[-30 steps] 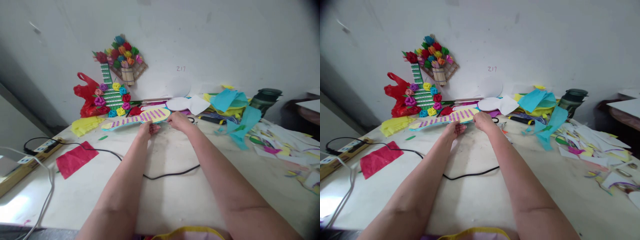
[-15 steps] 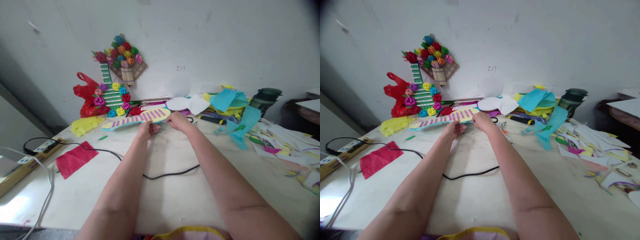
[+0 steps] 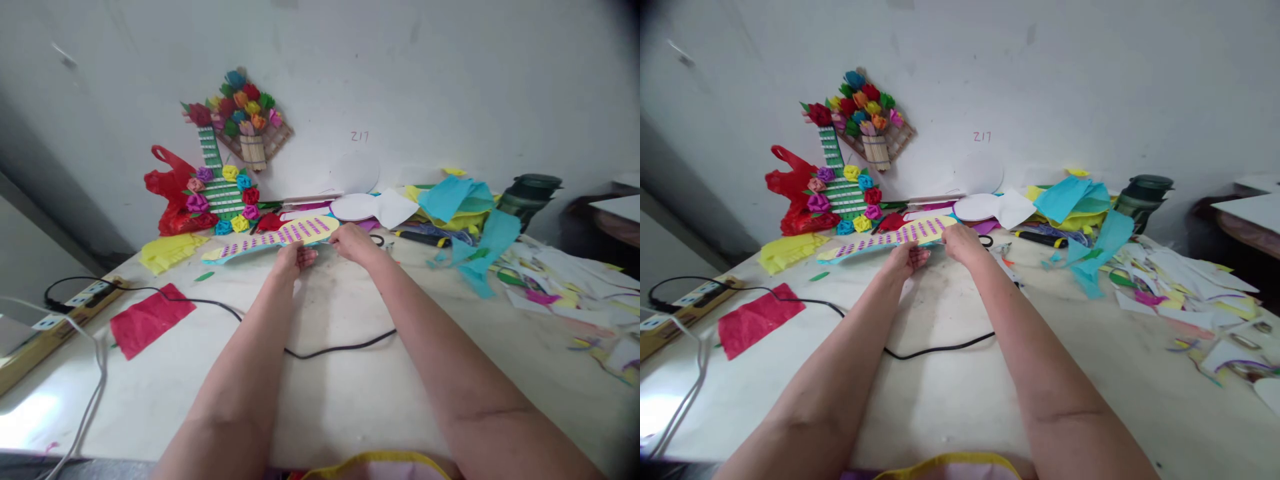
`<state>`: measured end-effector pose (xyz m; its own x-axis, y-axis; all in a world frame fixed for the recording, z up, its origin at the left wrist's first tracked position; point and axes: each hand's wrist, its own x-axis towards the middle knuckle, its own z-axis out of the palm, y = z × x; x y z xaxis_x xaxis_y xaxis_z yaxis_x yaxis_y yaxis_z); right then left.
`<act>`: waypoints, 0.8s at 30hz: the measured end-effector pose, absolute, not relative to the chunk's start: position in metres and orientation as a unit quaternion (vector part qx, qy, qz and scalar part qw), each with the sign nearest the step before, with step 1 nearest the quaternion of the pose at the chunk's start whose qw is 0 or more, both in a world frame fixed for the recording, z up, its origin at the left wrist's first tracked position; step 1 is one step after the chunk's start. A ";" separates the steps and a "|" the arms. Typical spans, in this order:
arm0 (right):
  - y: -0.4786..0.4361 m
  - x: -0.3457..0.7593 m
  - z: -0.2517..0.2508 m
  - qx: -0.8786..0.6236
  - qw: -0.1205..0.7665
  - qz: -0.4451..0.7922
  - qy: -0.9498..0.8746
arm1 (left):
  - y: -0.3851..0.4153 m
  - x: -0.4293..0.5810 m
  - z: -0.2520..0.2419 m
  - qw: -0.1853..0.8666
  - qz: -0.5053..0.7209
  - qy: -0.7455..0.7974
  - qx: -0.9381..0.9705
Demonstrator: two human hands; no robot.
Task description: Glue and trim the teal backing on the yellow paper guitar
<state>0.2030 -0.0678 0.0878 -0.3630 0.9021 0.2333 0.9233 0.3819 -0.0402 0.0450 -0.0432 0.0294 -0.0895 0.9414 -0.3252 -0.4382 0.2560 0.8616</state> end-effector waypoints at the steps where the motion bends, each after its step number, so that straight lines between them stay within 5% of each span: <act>1: -0.067 0.203 0.087 -0.553 0.112 -0.045 -0.825 | -0.043 0.045 0.030 0.624 0.554 0.488 0.255; 24: -0.069 0.196 0.089 -0.576 0.069 -0.064 -0.812 | -0.047 0.050 0.031 0.603 0.551 0.506 0.279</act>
<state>0.1963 -0.0688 0.0886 -0.3259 0.9268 0.1868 0.9446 0.3273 0.0245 0.0499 -0.0465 0.0311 -0.1181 0.9459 -0.3021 -0.3812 0.2377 0.8934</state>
